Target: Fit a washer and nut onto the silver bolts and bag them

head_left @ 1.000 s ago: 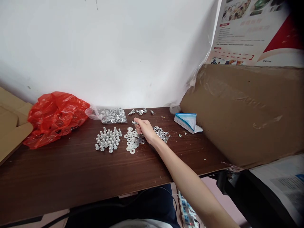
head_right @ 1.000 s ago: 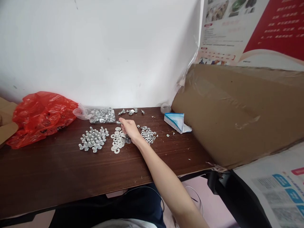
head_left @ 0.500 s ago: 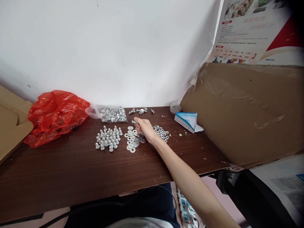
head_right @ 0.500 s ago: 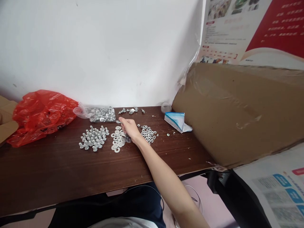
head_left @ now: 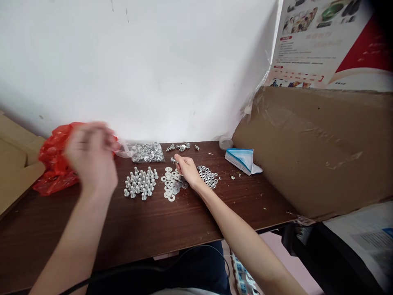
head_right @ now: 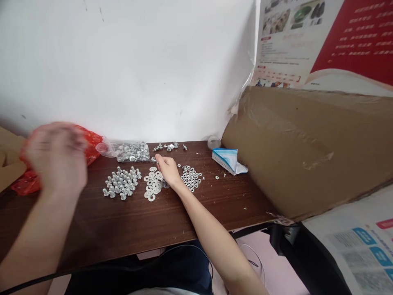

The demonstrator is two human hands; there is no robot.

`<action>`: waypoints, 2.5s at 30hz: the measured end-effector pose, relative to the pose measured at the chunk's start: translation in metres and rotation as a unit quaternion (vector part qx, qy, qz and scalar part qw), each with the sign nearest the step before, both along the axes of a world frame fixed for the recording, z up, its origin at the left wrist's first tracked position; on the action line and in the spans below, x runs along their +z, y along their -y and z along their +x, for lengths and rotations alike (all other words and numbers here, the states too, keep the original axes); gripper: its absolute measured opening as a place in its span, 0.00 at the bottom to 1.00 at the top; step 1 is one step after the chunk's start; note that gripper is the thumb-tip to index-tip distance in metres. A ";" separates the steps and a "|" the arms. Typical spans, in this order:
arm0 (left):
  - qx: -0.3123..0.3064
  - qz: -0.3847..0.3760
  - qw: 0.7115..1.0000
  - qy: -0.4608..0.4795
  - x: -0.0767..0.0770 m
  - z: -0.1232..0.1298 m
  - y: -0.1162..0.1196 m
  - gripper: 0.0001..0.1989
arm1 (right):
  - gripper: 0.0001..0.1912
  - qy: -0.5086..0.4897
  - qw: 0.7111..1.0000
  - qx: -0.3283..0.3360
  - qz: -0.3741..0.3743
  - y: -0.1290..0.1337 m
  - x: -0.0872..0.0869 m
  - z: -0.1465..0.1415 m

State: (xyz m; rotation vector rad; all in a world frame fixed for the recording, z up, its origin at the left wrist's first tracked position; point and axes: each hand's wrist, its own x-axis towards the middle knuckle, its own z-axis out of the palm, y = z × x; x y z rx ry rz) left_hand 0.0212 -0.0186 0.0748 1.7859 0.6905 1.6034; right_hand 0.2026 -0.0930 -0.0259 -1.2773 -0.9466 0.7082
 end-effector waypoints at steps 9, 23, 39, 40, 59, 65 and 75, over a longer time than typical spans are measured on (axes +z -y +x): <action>-0.161 0.032 0.955 -0.247 -0.073 0.048 0.007 0.10 | 0.27 0.119 0.992 -0.020 0.027 0.005 0.003 -0.001; -0.129 0.091 0.960 -0.231 -0.080 0.034 0.013 0.07 | 0.25 0.180 0.983 0.003 0.033 0.008 0.002 -0.007; -0.072 0.087 0.966 -0.232 -0.084 0.027 0.005 0.08 | 0.13 0.093 0.994 0.033 0.050 0.006 0.003 -0.007; -0.069 0.082 0.967 -0.231 -0.084 0.027 0.005 0.08 | 0.13 0.074 0.995 0.039 0.054 0.006 0.004 -0.005; -0.053 0.081 0.964 -0.249 -0.089 0.025 -0.002 0.10 | 0.16 0.009 0.996 0.077 0.032 0.001 -0.003 0.003; -0.051 0.125 0.957 -0.257 -0.090 0.025 -0.001 0.08 | 0.17 -0.005 0.995 0.090 0.038 0.001 -0.002 0.002; -0.084 0.188 0.935 -0.288 -0.088 0.026 0.002 0.11 | 0.14 -0.062 0.990 0.110 0.063 0.003 0.001 0.001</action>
